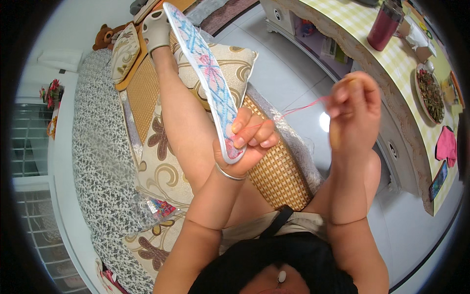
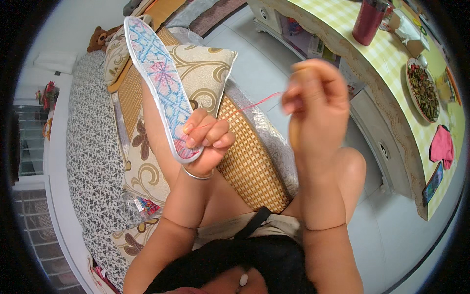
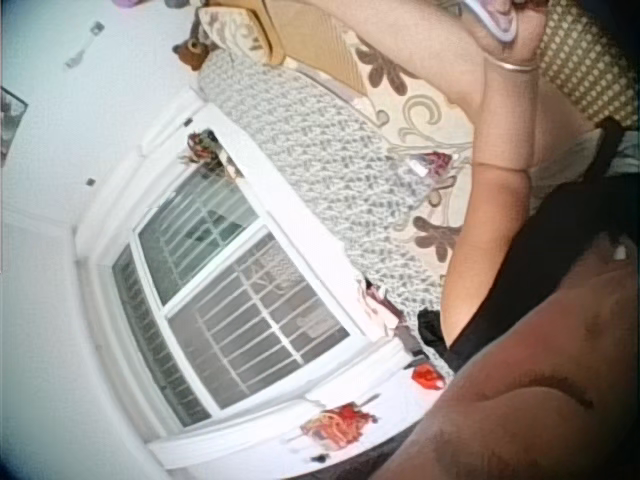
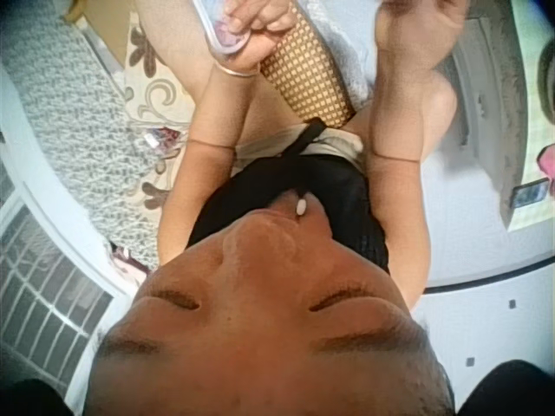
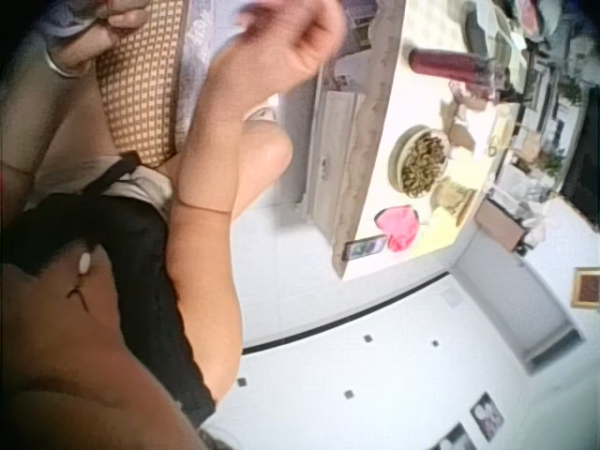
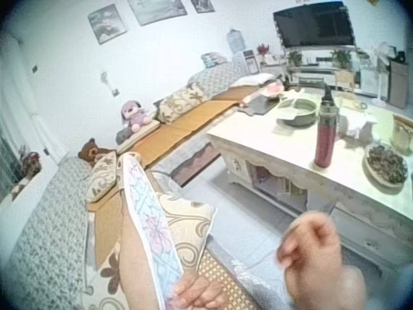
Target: The person sews a colorful floral-patterned shoe insole by hand using a needle and thread, repeatedly pulling the thread through the material.
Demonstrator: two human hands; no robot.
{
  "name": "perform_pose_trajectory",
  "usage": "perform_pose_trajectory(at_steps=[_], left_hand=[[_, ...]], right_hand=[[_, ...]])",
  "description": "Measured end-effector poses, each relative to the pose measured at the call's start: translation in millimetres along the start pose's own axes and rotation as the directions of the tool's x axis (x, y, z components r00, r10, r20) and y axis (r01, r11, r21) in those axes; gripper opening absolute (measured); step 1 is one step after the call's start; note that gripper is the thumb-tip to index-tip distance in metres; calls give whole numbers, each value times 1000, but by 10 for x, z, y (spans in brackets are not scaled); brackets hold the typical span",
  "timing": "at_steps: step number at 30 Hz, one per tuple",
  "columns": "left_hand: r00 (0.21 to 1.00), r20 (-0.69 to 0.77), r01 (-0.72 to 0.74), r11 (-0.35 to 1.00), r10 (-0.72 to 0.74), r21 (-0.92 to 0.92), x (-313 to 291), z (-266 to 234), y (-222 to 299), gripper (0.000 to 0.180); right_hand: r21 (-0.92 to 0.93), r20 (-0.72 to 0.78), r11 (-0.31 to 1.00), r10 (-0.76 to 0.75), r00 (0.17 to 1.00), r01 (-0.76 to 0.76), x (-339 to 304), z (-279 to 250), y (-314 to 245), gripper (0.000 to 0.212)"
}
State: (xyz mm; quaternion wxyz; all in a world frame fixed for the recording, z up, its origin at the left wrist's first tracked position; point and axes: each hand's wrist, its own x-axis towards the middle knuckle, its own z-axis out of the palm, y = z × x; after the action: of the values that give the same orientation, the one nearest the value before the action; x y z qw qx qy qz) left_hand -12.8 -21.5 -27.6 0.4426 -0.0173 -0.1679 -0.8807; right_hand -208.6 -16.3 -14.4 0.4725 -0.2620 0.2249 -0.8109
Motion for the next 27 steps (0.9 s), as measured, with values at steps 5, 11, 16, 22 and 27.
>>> perform_pose_trajectory(at_steps=[5,11,16,22,27], left_hand=[[1000,5,29,991,-29,-132,-7,-25,-58,23],[1000,-9,18,989,-19,-147,-63,-117,-44,21],[999,-22,30,992,-32,-119,-65,-95,-65,19],[998,-39,37,995,-41,-89,-55,-77,-68,16],[998,-51,35,997,-39,-67,-57,-67,-72,15]], right_hand=[[-600,372,767,15,928,229,-473,407,96,12],[-549,621,588,-187,761,593,-489,406,230,17],[-570,609,576,-181,772,586,-503,420,200,18],[-576,602,577,-181,778,580,-515,436,211,19],[-584,604,571,-170,779,577,-510,446,197,19]])
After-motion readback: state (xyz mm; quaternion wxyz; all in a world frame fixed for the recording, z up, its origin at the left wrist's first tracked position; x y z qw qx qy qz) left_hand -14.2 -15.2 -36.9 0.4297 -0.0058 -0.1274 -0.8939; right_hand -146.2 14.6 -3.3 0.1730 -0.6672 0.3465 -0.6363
